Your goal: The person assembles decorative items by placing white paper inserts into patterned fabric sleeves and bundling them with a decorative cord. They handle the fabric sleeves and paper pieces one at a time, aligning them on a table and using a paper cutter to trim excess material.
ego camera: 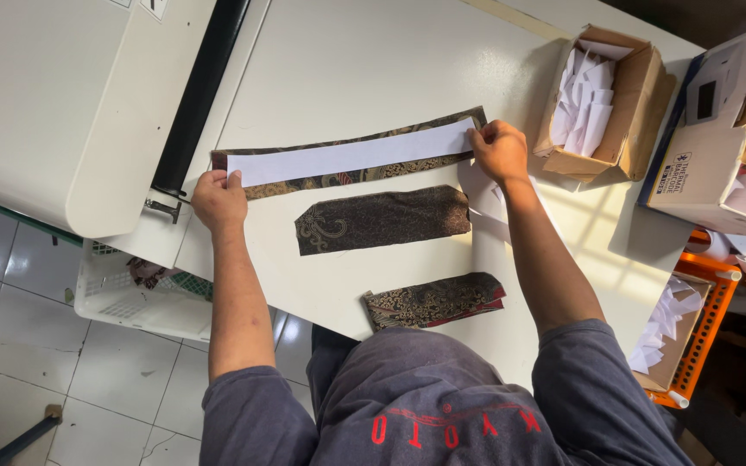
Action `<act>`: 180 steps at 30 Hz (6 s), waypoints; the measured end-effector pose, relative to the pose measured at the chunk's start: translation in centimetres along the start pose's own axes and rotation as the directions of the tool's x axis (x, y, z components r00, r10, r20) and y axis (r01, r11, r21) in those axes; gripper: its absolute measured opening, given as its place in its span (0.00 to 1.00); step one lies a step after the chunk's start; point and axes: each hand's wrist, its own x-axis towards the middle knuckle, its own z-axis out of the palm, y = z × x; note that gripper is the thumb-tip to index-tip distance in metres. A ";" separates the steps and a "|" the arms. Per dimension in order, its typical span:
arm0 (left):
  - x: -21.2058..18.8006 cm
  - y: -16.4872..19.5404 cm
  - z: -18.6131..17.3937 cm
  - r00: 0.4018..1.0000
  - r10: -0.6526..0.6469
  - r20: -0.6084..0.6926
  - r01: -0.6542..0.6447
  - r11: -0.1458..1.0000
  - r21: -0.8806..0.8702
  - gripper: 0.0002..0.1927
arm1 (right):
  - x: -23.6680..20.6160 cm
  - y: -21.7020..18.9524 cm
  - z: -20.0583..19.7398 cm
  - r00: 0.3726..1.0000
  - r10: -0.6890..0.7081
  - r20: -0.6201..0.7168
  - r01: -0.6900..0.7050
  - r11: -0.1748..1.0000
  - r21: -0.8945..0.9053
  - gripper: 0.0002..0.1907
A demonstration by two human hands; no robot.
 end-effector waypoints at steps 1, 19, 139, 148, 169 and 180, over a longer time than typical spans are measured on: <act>0.0 -0.1 0.0 1.000 0.006 0.000 -0.006 1.000 -0.013 0.11 | -0.1 0.2 0.0 1.000 0.000 0.010 0.000 1.000 0.009 0.17; -0.5 -2.0 -0.6 0.966 0.228 -0.120 -0.214 0.969 0.121 0.10 | -0.5 0.3 -1.0 0.936 -0.209 -0.281 0.181 0.976 -0.124 0.13; -16.4 4.1 3.8 0.859 0.401 0.318 -0.340 0.912 -0.230 0.16 | -3.7 23.6 -36.8 0.751 -0.200 -0.629 0.394 0.900 0.184 0.10; -25.1 13.3 10.7 0.511 0.686 0.518 0.142 0.527 -0.838 0.30 | -11.7 10.0 -9.8 0.937 -0.061 -0.345 0.317 0.569 0.759 0.08; -9.3 -1.2 -5.1 0.840 0.135 0.525 -0.002 0.969 -0.247 0.14 | -11.7 -14.3 11.7 0.542 -0.405 0.737 0.425 0.888 0.176 0.12; -3.1 -10.0 -2.4 0.958 0.253 -0.138 -0.253 0.967 0.015 0.20 | -5.6 -24.7 23.9 0.720 -0.329 0.611 0.352 0.932 0.087 0.14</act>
